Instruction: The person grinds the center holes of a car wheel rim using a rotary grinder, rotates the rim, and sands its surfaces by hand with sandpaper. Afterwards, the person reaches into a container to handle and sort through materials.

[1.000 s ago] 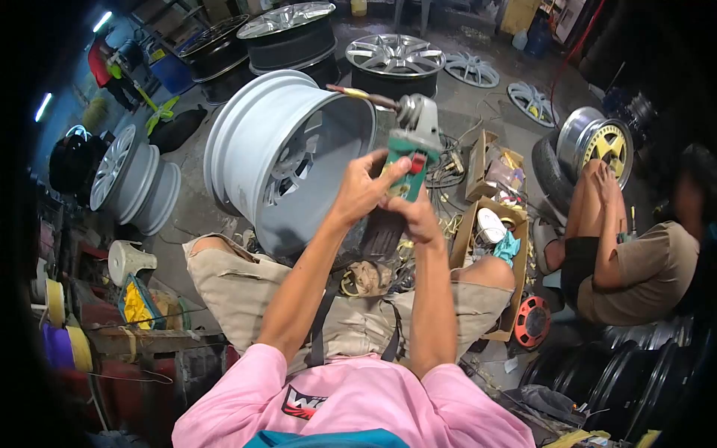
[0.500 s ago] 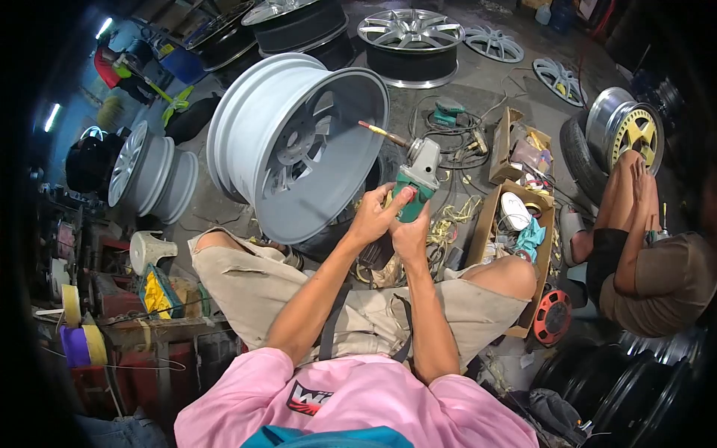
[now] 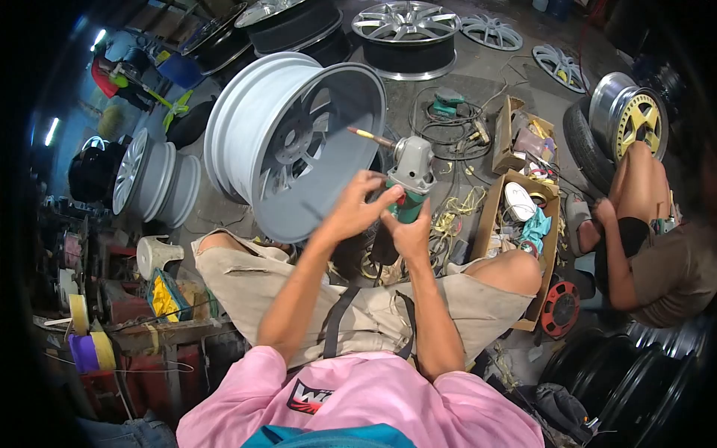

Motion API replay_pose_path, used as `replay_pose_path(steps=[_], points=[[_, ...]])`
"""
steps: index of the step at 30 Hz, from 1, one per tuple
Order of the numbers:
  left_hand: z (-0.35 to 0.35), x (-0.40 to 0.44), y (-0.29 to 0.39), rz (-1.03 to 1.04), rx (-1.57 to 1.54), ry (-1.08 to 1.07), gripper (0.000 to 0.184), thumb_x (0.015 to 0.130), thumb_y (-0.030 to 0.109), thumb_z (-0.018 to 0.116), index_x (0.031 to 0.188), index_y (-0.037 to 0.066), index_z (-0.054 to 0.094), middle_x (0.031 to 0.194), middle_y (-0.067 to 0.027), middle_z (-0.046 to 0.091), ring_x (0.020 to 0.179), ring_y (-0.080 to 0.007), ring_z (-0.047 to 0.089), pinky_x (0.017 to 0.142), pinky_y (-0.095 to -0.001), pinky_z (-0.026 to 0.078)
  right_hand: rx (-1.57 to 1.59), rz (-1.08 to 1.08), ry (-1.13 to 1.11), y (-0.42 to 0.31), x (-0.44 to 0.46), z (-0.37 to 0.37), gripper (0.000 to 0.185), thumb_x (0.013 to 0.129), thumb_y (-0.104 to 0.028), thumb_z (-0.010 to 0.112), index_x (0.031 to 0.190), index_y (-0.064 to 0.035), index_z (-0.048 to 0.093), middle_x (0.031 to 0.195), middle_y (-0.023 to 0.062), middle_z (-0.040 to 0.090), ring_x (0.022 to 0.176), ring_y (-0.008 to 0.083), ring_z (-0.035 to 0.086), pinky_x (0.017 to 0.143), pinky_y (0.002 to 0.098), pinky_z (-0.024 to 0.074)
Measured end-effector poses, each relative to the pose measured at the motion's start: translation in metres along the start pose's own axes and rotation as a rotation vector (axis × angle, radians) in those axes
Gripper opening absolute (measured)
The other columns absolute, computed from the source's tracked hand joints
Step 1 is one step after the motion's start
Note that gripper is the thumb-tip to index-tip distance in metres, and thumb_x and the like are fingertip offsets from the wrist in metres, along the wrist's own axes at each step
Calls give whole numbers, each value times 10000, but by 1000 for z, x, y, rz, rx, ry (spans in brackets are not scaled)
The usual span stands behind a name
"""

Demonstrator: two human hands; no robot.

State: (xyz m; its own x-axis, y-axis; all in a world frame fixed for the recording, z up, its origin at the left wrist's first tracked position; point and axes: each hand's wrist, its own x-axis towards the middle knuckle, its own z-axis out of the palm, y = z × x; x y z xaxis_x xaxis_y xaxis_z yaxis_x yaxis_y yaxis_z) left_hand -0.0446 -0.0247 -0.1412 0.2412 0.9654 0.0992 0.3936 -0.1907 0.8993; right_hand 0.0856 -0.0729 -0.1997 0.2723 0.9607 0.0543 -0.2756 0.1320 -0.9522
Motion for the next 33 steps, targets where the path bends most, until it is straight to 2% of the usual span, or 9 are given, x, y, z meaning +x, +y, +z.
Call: replay_pose_path(steps=[1,5,8,13,21,23,24,27,33], points=[[-20,0,11,214,259,41,456,945,400,738,1085,-34,747,978,-119,740,964,-220,689,905,-336,520,7,19,6,-6,2,0,608,798,-59,865,1308,-37,534,1140,53,656,979,136,657,852,279,549],[-122,14,91,358,360,300,198,942,180,724,1030,6,753,1077,-121,726,1049,-267,671,925,-405,509,57,127,44,-12,6,5,527,826,-90,858,1258,-13,567,1051,45,677,894,129,673,787,283,568],[-164,38,73,462,814,475,312,966,223,703,1202,20,707,1209,-164,685,1179,-342,613,1022,-421,465,55,138,17,8,10,2,507,838,-137,856,1240,-5,576,1025,67,693,857,143,690,766,309,584],[-185,61,19,405,949,433,379,987,279,685,1277,36,687,1323,-176,656,1323,-375,550,1106,-442,436,-94,226,-50,22,19,31,393,828,-125,848,1142,18,661,982,89,734,837,159,713,779,318,587],[-266,97,3,372,582,417,415,998,356,674,1280,55,721,1137,-208,747,1018,-378,727,899,-410,554,-175,145,-65,82,56,109,406,769,-85,878,1113,-2,679,972,46,711,842,141,669,774,301,556],[-297,97,-4,107,556,402,476,1021,379,651,1344,29,669,1190,-193,743,1131,-237,685,999,-359,502,-154,196,-129,91,71,126,500,719,-124,871,1147,10,651,998,81,722,846,150,685,774,316,562],[-311,102,-12,171,594,464,524,1000,479,647,1286,45,718,1016,-258,756,965,-314,747,867,-402,559,-170,188,-135,96,78,135,499,719,-122,867,1148,10,650,994,82,722,848,151,685,775,319,560],[-342,111,-30,156,588,413,522,996,468,657,1291,41,712,1033,-242,760,969,-316,745,877,-403,557,-187,222,-150,113,99,157,496,707,-131,862,1135,12,656,993,86,723,847,155,688,787,322,557],[-359,111,-55,269,791,443,484,946,137,646,1415,34,592,874,-150,705,699,-166,560,743,-338,523,-236,252,-181,145,136,185,543,679,-189,880,1129,20,658,995,106,732,862,188,698,807,349,559]])
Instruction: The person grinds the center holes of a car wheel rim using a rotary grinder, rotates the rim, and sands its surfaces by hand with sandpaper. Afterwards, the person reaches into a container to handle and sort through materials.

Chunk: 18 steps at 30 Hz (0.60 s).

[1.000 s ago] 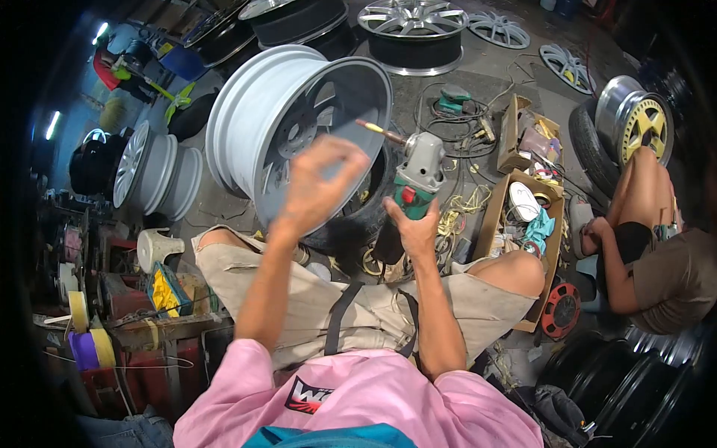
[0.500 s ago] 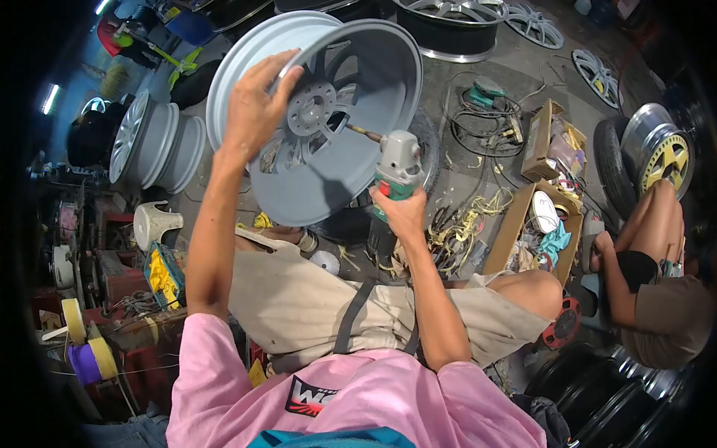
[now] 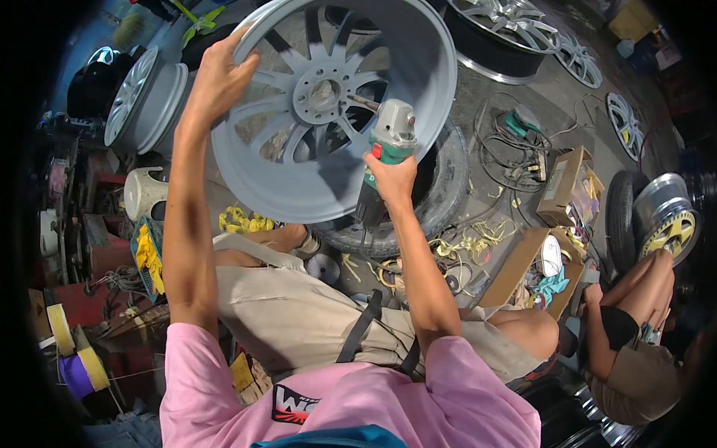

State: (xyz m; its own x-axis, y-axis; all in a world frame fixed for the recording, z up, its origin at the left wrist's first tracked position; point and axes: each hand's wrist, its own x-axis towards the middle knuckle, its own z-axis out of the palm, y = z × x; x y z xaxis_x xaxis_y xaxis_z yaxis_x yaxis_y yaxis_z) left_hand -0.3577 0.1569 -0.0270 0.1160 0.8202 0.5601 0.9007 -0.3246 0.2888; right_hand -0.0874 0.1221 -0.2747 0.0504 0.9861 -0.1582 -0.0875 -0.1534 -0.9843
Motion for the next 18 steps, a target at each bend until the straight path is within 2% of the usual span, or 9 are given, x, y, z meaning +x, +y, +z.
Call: replay_pose_path(steps=[1,2,4,5,8,11,14,18], points=[[-4,0,12,-89,2,-33,486,936,119,648,1411,37,589,839,-166,670,667,-164,528,715,-340,517,-4,-68,25,3,5,4,445,734,-97,855,1113,16,651,931,69,708,759,147,683,705,303,564],[-6,-1,21,-177,4,-67,490,925,102,650,1407,39,586,804,-182,635,635,-162,496,686,-342,511,-6,-62,18,5,9,6,445,734,-97,855,1113,16,651,931,69,708,759,147,683,705,303,564],[-4,-3,25,-180,4,-47,488,914,86,649,1398,46,594,800,-190,621,642,-162,506,696,-342,514,-43,-69,71,6,15,8,447,728,-100,860,1108,13,653,943,71,711,769,145,682,714,301,566],[-3,-4,27,-176,1,-26,488,903,69,648,1389,52,602,796,-197,608,649,-162,517,706,-342,518,-46,-7,61,6,17,7,598,678,-188,883,1176,19,626,1012,116,728,874,194,700,815,347,562],[-9,-2,42,-291,62,-96,478,899,49,637,1377,50,615,846,-211,655,669,-172,546,748,-343,533,-26,-24,64,4,17,10,592,682,-189,879,1174,17,622,1007,115,727,871,196,701,815,348,563],[-1,-7,42,-177,-66,12,477,898,47,631,1375,53,620,907,-236,686,676,-172,558,776,-343,541,-39,-41,77,-6,11,15,591,685,-187,875,1178,16,618,999,111,726,866,197,701,810,350,567],[-2,-7,43,-167,-71,-7,489,897,45,627,1385,63,617,978,-255,708,694,-186,601,810,-354,548,-22,-23,86,-7,8,20,557,718,-131,872,1188,6,605,1004,85,705,851,162,682,783,317,567],[-5,-7,53,-206,-48,-21,489,893,39,623,1382,64,623,1002,-257,714,709,-213,640,815,-365,552,-99,-73,125,-4,11,25,570,708,-144,875,1184,8,601,1002,88,705,853,167,681,783,324,566]])
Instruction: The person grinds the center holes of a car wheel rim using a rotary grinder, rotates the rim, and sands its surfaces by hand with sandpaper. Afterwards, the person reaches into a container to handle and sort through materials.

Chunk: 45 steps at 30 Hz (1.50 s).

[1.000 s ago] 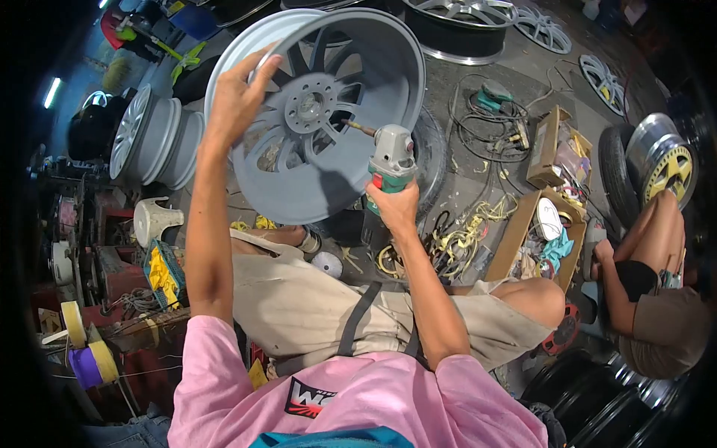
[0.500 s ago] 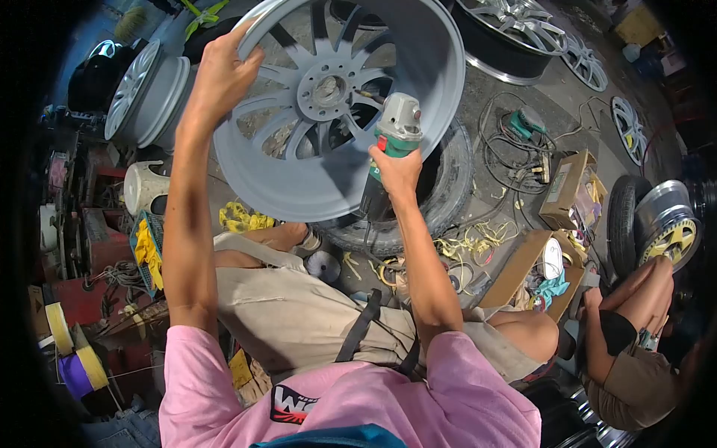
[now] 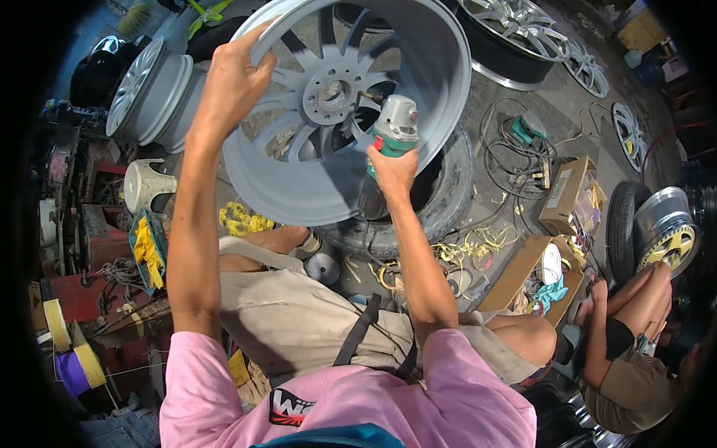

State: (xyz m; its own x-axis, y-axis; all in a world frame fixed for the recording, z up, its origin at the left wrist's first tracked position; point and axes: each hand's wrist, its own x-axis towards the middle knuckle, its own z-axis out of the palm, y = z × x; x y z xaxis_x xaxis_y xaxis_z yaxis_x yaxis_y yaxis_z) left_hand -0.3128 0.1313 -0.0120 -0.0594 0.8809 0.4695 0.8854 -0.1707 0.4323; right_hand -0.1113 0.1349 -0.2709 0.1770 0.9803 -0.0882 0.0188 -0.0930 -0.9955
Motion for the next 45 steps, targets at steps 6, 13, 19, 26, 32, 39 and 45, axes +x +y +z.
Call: replay_pose_path(steps=[6,13,19,26,32,39,45], points=[[7,0,-7,193,-2,102,507,894,44,618,1399,86,620,993,-250,722,707,-230,657,806,-373,553,-5,-12,25,2,-2,9,541,696,-149,860,1153,10,618,985,91,709,863,173,679,791,335,561],[-1,-3,8,-48,-9,-27,498,892,45,619,1388,80,627,940,-240,692,668,-208,588,772,-358,546,-44,-22,37,-2,-3,6,552,680,-171,851,1146,15,621,994,102,714,873,194,684,810,348,559],[4,-2,-2,35,-23,35,492,889,48,616,1381,74,628,966,-251,697,679,-217,603,781,-359,548,-60,-41,57,-8,-6,5,582,676,-184,853,1169,12,615,1037,119,711,899,209,686,827,357,557],[1,-1,4,-38,-18,-6,484,889,51,618,1372,73,634,1076,-278,705,790,-303,694,844,-377,548,-46,-11,15,-4,-1,4,588,685,-169,857,1192,4,615,1038,107,711,893,197,682,825,350,560],[7,2,-18,189,24,95,480,889,52,620,1369,67,635,1145,-272,711,940,-360,731,911,-386,544,-81,40,-11,0,-7,-13,676,653,-237,871,1215,26,600,1069,171,734,945,267,722,863,392,567],[-1,0,-6,-18,-46,-21,491,879,64,628,1370,65,631,1169,-247,719,1011,-372,727,951,-397,536,-66,47,-76,13,-27,-24,671,655,-233,875,1213,28,608,1074,153,736,933,249,723,868,382,565],[-1,1,-14,172,54,47,521,831,77,648,1344,-7,614,1308,-292,637,1255,-436,589,1103,-456,451,-53,14,-108,16,-35,-17,619,662,-215,872,1176,21,618,1015,131,732,894,222,712,846,370,567]])
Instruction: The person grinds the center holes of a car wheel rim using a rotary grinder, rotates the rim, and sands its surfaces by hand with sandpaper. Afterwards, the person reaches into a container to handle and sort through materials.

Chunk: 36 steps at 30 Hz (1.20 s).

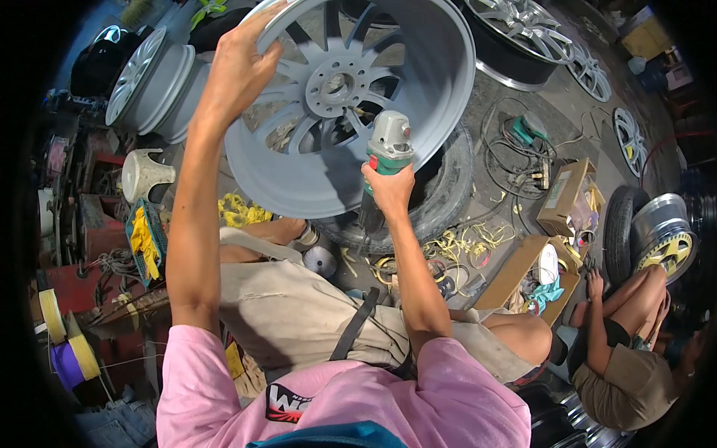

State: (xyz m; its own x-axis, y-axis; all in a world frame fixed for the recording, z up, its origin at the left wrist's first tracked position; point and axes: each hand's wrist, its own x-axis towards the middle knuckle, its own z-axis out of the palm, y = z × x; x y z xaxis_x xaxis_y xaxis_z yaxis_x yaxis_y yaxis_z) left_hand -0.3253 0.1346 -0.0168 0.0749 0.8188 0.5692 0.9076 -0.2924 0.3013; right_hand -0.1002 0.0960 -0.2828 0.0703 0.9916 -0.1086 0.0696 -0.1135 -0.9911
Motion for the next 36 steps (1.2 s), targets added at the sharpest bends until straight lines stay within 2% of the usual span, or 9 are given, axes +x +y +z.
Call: replay_pose_path(steps=[2,3,9,12,15,19,25,27,36], points=[[-3,0,3,1,37,7,509,830,73,643,1330,-21,619,1292,-290,647,1248,-436,594,1098,-455,457,-4,-15,-8,-2,-2,2,529,717,-143,867,1165,14,633,1002,83,722,855,159,682,792,323,563],[-3,0,1,0,39,7,509,830,73,643,1330,-21,619,1292,-290,647,1248,-436,594,1098,-455,457,-3,-14,-10,-1,-2,4,529,717,-143,867,1165,14,633,1002,83,722,855,159,682,792,323,563],[-2,0,1,-32,15,-3,515,831,69,636,1336,-29,612,1295,-291,647,1251,-434,596,1103,-443,455,-43,-32,7,-4,-1,16,568,692,-157,860,1177,20,622,1007,93,722,870,171,685,813,335,563],[3,0,-3,28,-17,21,513,832,72,639,1334,-29,614,1293,-292,647,1245,-435,600,1102,-443,456,-85,-34,34,-6,-1,20,582,678,-160,857,1179,19,620,1009,98,722,887,181,687,823,342,561],[0,0,3,-21,1,8,503,836,74,639,1327,-30,619,1282,-291,653,1242,-429,605,1102,-439,457,-78,-10,31,-1,-1,23,596,672,-166,858,1184,18,616,1019,105,720,896,189,688,828,343,558],[1,2,1,-52,-7,6,501,842,74,639,1332,-28,619,1286,-288,654,1255,-419,600,1108,-431,451,-67,-88,62,5,-2,27,611,664,-172,860,1185,24,608,1046,120,712,905,198,684,838,342,553],[0,1,-3,4,43,12,505,848,90,642,1338,-30,618,1301,-291,646,1258,-425,598,1110,-441,449,-34,-15,39,-5,-7,28,603,666,-171,862,1174,26,603,1033,122,706,896,206,678,831,352,555],[1,1,-2,21,68,12,506,850,96,642,1338,-33,617,1305,-292,643,1260,-428,596,1111,-445,448,-30,49,15,-2,-4,26,701,645,-212,865,1234,27,570,1082,165,710,971,262,699,872,392,551],[-4,1,6,-25,-17,1,521,849,103,637,1349,-39,608,1314,-289,642,1269,-416,597,1115,-442,445,-1,18,-2,2,-1,18,677,648,-209,862,1217,29,584,1062,143,710,940,239,695,862,379,553]])
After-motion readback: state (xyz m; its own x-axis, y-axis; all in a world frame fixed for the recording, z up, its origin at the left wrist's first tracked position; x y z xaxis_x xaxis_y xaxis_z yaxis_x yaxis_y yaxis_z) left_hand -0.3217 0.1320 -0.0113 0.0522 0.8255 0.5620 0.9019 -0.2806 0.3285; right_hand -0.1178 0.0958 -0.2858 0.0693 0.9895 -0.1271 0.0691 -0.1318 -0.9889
